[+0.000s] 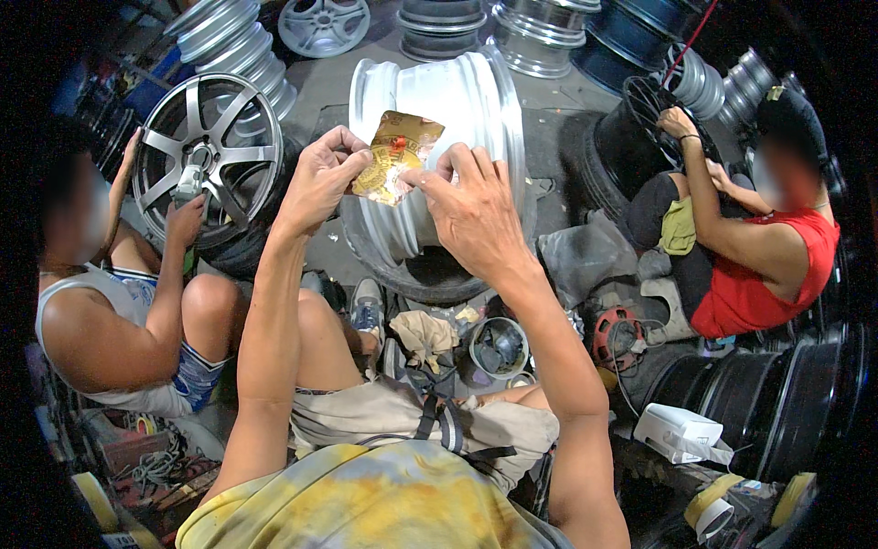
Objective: The person sits on the floor and applies a substance from a small packet onto a silver car wheel using a small tool. They repeatedly dip the tool into a container and spread the substance on the wheel's surface. Another person in the background uses a power tool on a different wheel.
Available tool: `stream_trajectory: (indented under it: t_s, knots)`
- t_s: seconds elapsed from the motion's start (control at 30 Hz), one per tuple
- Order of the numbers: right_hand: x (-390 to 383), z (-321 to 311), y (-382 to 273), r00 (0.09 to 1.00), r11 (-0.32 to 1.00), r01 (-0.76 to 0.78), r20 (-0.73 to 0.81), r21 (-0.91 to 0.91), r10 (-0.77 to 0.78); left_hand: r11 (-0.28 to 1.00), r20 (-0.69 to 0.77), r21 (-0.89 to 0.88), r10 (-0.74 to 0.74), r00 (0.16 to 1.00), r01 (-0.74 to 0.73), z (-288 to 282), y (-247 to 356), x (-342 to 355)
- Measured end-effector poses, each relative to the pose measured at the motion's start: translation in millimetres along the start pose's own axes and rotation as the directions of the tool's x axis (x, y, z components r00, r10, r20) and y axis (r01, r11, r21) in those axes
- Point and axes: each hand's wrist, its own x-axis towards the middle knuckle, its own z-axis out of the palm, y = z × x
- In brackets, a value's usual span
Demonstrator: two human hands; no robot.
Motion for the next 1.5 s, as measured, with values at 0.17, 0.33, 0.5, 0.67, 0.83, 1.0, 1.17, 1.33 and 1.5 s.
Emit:
stream_trajectory:
  t_s: [0.17,0.33,0.5,0.67,0.83,1.0,1.17,1.33,1.5]
  knots:
    - [-10,4,-5,0.993,0.973,-0.114,0.031,0.198,0.11,0.998,-0.086,-0.03,-0.055,0.995,0.053,2,-5,3]
    - [-43,10,18,0.983,0.978,-0.18,-0.022,0.103,0.183,0.99,-0.236,0.104,0.122,0.964,-0.1,-29,-21,17]
    - [-68,21,45,0.997,0.944,-0.071,-0.051,-0.322,0.057,0.989,-0.29,0.131,0.106,0.951,-0.07,-30,-5,9]
    - [-59,37,52,1.0,0.897,0.006,-0.025,-0.443,-0.019,0.982,-0.273,0.16,0.138,0.952,-0.097,-28,-11,11]
    - [-60,42,59,0.999,0.868,0.032,0.022,-0.495,-0.024,0.982,-0.27,0.166,0.133,0.954,-0.09,-32,-11,12]
    - [-61,38,60,0.998,0.861,0.058,0.032,-0.505,-0.049,0.982,-0.26,0.172,0.126,0.957,-0.082,-31,-10,12]
    - [-54,38,61,0.999,0.864,0.041,0.003,-0.503,-0.046,0.984,-0.285,0.168,0.108,0.952,-0.061,-26,-7,10]
    - [-58,45,61,0.998,0.879,0.065,0.023,-0.472,-0.061,0.983,-0.274,0.162,0.126,0.954,-0.083,-27,-7,10]
    - [-51,43,65,0.998,0.865,0.064,0.019,-0.498,-0.063,0.981,-0.281,0.176,0.126,0.951,-0.077,-25,-7,10]
